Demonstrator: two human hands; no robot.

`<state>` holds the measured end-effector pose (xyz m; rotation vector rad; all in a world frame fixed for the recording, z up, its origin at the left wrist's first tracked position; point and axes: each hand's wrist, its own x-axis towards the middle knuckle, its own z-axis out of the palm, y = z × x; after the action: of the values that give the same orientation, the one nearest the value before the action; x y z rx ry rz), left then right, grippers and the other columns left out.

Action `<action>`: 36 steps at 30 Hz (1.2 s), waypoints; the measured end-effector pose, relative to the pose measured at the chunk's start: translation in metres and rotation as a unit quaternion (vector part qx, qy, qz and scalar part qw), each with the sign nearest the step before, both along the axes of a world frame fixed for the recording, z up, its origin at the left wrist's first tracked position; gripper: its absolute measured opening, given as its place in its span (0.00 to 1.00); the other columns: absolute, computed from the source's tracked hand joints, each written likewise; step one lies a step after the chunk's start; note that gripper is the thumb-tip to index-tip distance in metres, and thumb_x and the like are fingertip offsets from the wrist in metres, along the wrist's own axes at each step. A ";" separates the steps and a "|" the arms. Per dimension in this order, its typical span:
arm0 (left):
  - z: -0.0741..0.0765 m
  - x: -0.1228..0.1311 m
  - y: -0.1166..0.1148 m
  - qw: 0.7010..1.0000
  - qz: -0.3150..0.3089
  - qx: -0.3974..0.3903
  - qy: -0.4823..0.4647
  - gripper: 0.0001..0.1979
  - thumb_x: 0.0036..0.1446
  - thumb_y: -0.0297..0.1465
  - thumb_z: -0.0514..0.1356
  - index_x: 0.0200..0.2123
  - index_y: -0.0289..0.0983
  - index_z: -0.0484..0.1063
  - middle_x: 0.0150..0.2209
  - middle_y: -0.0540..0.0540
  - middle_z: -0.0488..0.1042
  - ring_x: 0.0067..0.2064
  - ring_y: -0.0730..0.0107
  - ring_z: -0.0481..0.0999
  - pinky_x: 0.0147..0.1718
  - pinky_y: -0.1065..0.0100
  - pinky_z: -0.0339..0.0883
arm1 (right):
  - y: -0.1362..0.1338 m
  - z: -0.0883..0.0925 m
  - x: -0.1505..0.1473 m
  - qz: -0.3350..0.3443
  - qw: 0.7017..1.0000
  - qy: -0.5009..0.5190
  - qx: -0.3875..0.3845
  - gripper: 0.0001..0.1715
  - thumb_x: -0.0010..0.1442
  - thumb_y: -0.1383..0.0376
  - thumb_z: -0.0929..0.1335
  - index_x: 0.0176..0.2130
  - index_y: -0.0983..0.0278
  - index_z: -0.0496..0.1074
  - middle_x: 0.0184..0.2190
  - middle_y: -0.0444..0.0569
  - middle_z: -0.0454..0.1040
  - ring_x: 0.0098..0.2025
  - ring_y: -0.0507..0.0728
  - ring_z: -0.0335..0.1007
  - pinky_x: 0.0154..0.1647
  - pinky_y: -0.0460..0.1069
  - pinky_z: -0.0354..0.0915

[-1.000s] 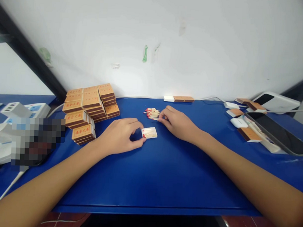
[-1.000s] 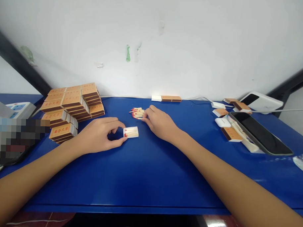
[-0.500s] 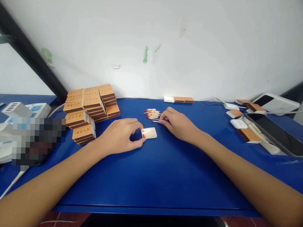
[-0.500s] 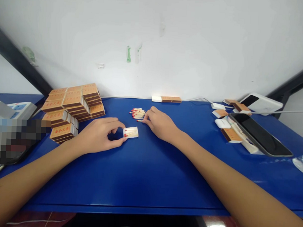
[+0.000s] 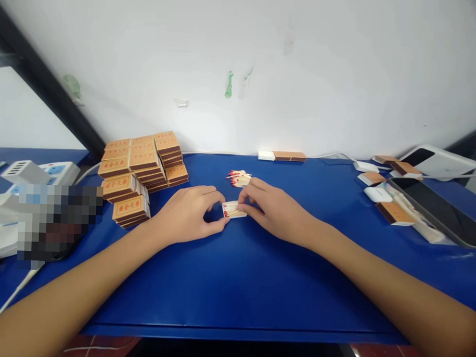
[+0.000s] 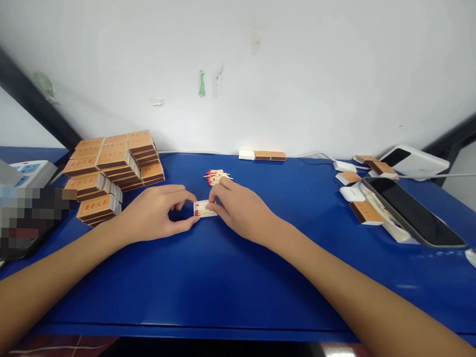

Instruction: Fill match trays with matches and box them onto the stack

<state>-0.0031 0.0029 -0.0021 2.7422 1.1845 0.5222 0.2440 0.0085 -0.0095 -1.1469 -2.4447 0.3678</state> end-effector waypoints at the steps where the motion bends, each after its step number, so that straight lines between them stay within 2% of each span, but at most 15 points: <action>1: 0.000 0.000 0.000 1.000 0.000 0.001 0.000 0.11 0.62 0.38 0.64 0.44 0.39 0.77 0.33 0.50 0.74 0.34 0.68 0.74 0.31 0.67 0.61 | 0.005 -0.002 0.003 -0.011 1.000 0.018 0.015 0.04 0.72 0.65 0.67 0.43 0.61 0.72 0.42 0.48 0.72 0.35 0.54 0.68 0.35 0.49 0.60; 5: 0.000 0.001 -0.001 1.000 -0.001 0.006 -0.003 0.11 0.62 0.38 0.64 0.45 0.39 0.78 0.33 0.51 0.74 0.33 0.69 0.73 0.31 0.66 0.62 | 0.027 -0.012 0.015 -0.068 0.993 0.064 0.077 0.02 0.70 0.67 0.68 0.42 0.62 0.73 0.39 0.48 0.71 0.35 0.55 0.67 0.38 0.50 0.62; 9: 0.001 0.001 0.000 1.000 -0.003 0.010 -0.002 0.11 0.62 0.38 0.64 0.45 0.39 0.78 0.33 0.51 0.74 0.34 0.68 0.73 0.31 0.66 0.61 | 0.041 -0.020 0.021 -0.072 0.995 0.044 0.051 0.03 0.69 0.66 0.69 0.41 0.62 0.75 0.38 0.48 0.70 0.35 0.55 0.68 0.37 0.50 0.62; 18: 0.001 0.001 0.000 1.000 -0.001 0.004 0.000 0.11 0.62 0.38 0.64 0.44 0.39 0.78 0.33 0.50 0.74 0.33 0.68 0.74 0.31 0.67 0.61 | 0.047 -0.024 0.019 -0.063 0.996 0.018 0.060 0.06 0.71 0.65 0.67 0.42 0.61 0.75 0.38 0.48 0.69 0.36 0.56 0.67 0.37 0.50 0.61; 24: 0.000 0.001 0.000 1.000 -0.002 0.009 0.001 0.11 0.62 0.38 0.64 0.44 0.39 0.78 0.33 0.51 0.74 0.34 0.68 0.74 0.31 0.66 0.61 | 0.050 -0.027 0.020 -0.070 0.996 -0.004 0.056 0.05 0.71 0.65 0.66 0.40 0.62 0.71 0.40 0.49 0.70 0.36 0.56 0.68 0.37 0.51 0.62; 29: -0.001 0.001 0.000 1.000 0.008 0.024 0.002 0.11 0.63 0.39 0.64 0.43 0.39 0.77 0.33 0.50 0.74 0.33 0.68 0.74 0.31 0.66 0.61 | 0.041 -0.017 0.021 -0.051 0.996 -0.032 0.061 0.08 0.74 0.64 0.62 0.42 0.62 0.69 0.43 0.52 0.70 0.39 0.58 0.69 0.41 0.52 0.64; 36: 0.000 0.001 0.001 0.999 0.021 0.042 -0.001 0.11 0.62 0.39 0.64 0.43 0.39 0.77 0.34 0.50 0.75 0.33 0.68 0.74 0.29 0.66 0.60 | 0.006 0.005 0.007 0.000 0.998 -0.037 0.046 0.06 0.73 0.65 0.63 0.42 0.62 0.70 0.43 0.50 0.70 0.36 0.55 0.68 0.37 0.50 0.63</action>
<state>-0.0018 0.0039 -0.0017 2.7906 1.2491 0.5929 0.2514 0.0149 -0.0042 -1.1407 -2.4960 0.2134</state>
